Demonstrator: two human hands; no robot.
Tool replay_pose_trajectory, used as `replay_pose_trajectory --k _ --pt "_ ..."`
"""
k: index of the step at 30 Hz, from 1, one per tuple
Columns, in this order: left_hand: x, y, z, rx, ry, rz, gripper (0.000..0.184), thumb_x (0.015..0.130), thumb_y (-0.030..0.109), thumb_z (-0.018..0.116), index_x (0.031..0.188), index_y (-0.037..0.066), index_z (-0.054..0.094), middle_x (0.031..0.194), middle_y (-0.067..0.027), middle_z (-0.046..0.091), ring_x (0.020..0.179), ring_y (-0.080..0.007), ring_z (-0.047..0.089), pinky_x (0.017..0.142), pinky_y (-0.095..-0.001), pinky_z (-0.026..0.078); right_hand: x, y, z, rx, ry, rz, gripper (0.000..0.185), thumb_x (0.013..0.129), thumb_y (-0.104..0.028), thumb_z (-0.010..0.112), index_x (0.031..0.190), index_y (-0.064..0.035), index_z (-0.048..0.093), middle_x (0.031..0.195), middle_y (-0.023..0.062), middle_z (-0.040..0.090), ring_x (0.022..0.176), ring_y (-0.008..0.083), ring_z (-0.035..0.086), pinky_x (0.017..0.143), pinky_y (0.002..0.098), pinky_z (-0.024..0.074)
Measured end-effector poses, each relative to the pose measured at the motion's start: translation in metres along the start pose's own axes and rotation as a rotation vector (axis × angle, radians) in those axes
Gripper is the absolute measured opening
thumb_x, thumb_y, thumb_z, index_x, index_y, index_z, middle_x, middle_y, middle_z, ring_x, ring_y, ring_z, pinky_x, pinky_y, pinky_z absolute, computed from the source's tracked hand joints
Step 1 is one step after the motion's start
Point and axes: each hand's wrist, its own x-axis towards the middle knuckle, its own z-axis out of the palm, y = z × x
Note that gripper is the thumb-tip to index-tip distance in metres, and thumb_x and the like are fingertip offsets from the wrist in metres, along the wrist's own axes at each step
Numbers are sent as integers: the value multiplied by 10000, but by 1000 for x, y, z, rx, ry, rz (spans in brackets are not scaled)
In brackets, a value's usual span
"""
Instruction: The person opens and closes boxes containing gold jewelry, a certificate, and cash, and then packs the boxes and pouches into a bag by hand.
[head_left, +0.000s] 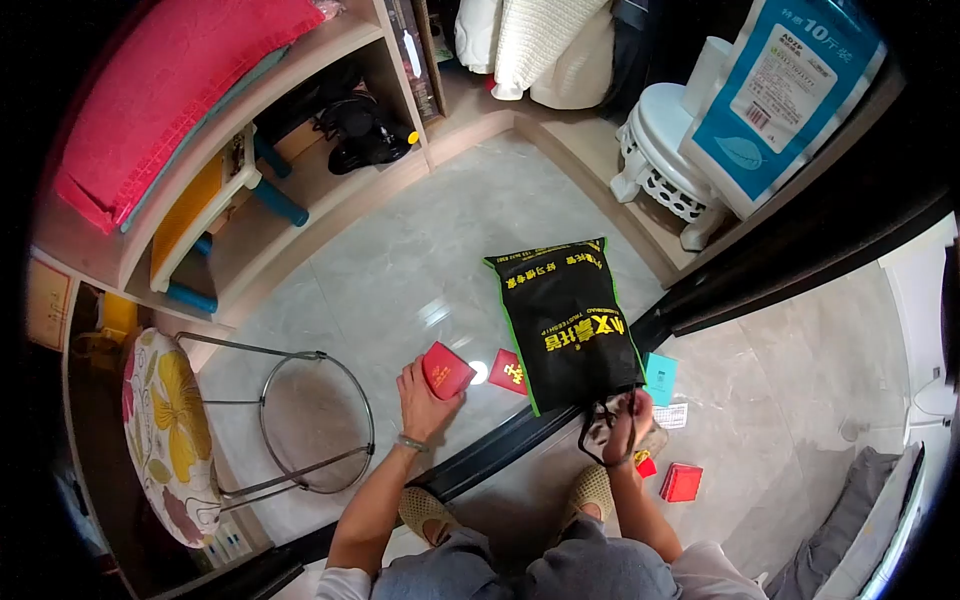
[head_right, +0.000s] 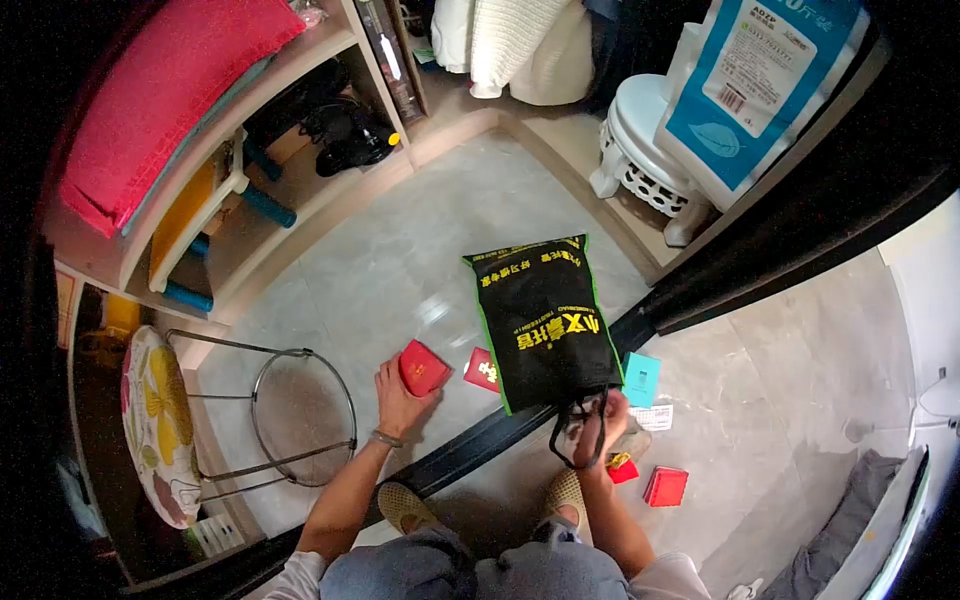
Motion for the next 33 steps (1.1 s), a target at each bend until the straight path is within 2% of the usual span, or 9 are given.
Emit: replay_pose_trajectory --k 4,6,8,10,18,20,21,25,33 --pt "-2 48 -27 -149 97 180 979 547 265 859 1366 23 379 1276 -194 464 1181 -372 434 1035 -473 358 5 -56 -25 -65 316 -181 222 892 57 432 1089 -20 497 857 20 495 715 132 459 663 275 423" --pt "-1 87 -40 -231 84 238 978 532 247 866 1357 24 390 1275 -189 470 1179 -378 435 1039 -468 355 -5 -120 -36 -120 279 -218 275 907 28 466 1178 -11 496 1003 69 543 886 154 510 801 297 439" --pt "-5 129 -53 -298 -4 432 966 532 245 864 1352 25 403 1272 -193 470 1178 -387 435 1041 -474 355 -11 -158 -42 64 -490 66 426 917 -13 532 1334 -17 446 1213 115 535 1120 166 486 975 311 383" --pt "-13 170 -60 -294 -81 557 975 540 251 866 1369 30 403 1288 -207 441 1177 -397 431 1028 -489 363 -29 -169 -27 351 -690 84 562 924 -58 595 1437 -31 366 1311 113 528 1197 167 490 1012 305 390" --pt "-65 185 1 -442 -336 749 1173 635 631 756 1447 -53 255 1444 -238 328 1339 -401 336 1110 -484 302 -16 -131 -94 434 -115 382 371 939 -158 595 1268 -12 507 1137 73 612 1015 151 604 846 300 520" --pt "-76 172 21 -116 -507 1033 1091 713 621 694 1458 -42 252 1483 -207 307 1377 -350 319 1135 -463 280 -12 -128 -111 412 -84 345 335 950 -206 576 1198 15 527 1121 127 641 950 188 659 828 339 538" --pt "-75 176 11 203 -441 1174 833 820 521 628 1394 -30 380 1472 -170 362 1387 -307 327 1148 -444 272 -12 -126 -119 427 -92 363 320 953 -208 570 1167 29 540 1075 129 659 935 201 668 816 340 548" --pt "-67 170 36 223 -377 1180 351 889 231 587 1165 15 579 1326 -148 515 1298 -304 440 1101 -425 347 -19 -125 -127 523 -104 423 319 958 -220 561 1132 47 556 1048 125 668 928 205 671 842 355 545" --pt "-38 225 -32 -475 -445 853 662 753 229 767 1309 40 461 1307 -169 507 1248 -358 464 1032 -434 408 -23 -150 -107 492 -278 425 443 916 -143 615 1308 15 481 1123 103 634 941 175 648 782 302 530"
